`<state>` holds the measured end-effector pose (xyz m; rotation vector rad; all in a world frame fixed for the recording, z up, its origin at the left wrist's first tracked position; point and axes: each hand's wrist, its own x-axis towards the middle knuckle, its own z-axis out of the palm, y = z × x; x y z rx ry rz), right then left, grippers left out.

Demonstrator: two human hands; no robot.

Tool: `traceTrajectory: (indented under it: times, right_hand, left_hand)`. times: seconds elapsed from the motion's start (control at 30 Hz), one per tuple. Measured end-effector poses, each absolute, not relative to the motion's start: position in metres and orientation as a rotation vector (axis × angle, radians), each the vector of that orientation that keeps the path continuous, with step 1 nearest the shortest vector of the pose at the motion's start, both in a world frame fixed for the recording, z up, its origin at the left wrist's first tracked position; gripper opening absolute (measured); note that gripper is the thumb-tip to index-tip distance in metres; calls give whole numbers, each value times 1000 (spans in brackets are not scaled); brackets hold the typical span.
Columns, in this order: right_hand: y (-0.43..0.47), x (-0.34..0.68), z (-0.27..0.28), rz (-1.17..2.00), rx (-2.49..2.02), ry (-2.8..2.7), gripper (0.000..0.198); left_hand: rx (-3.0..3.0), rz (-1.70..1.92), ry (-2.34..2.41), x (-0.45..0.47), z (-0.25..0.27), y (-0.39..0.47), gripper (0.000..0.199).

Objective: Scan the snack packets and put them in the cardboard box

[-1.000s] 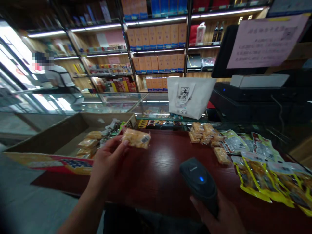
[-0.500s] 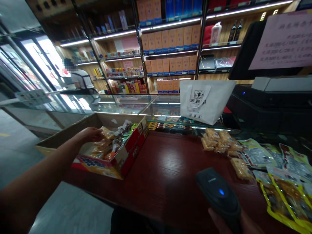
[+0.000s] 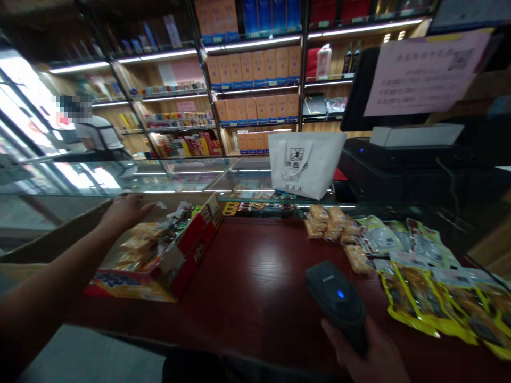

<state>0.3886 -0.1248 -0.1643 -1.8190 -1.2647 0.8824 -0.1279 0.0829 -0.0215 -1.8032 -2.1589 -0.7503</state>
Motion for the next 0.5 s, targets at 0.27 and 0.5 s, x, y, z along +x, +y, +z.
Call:
traceTrajectory:
  times: [0.27,0.5]
  right_hand:
    - [-129,413,-143,696,-1553,-904,47]
    - [-152,438,-143,654,-1436,-675,50]
  left_hand:
    - [-2801,-1017,-1529,102,-67,73,46]
    - [-3346,-1004,-1296,276,-190,65,52]
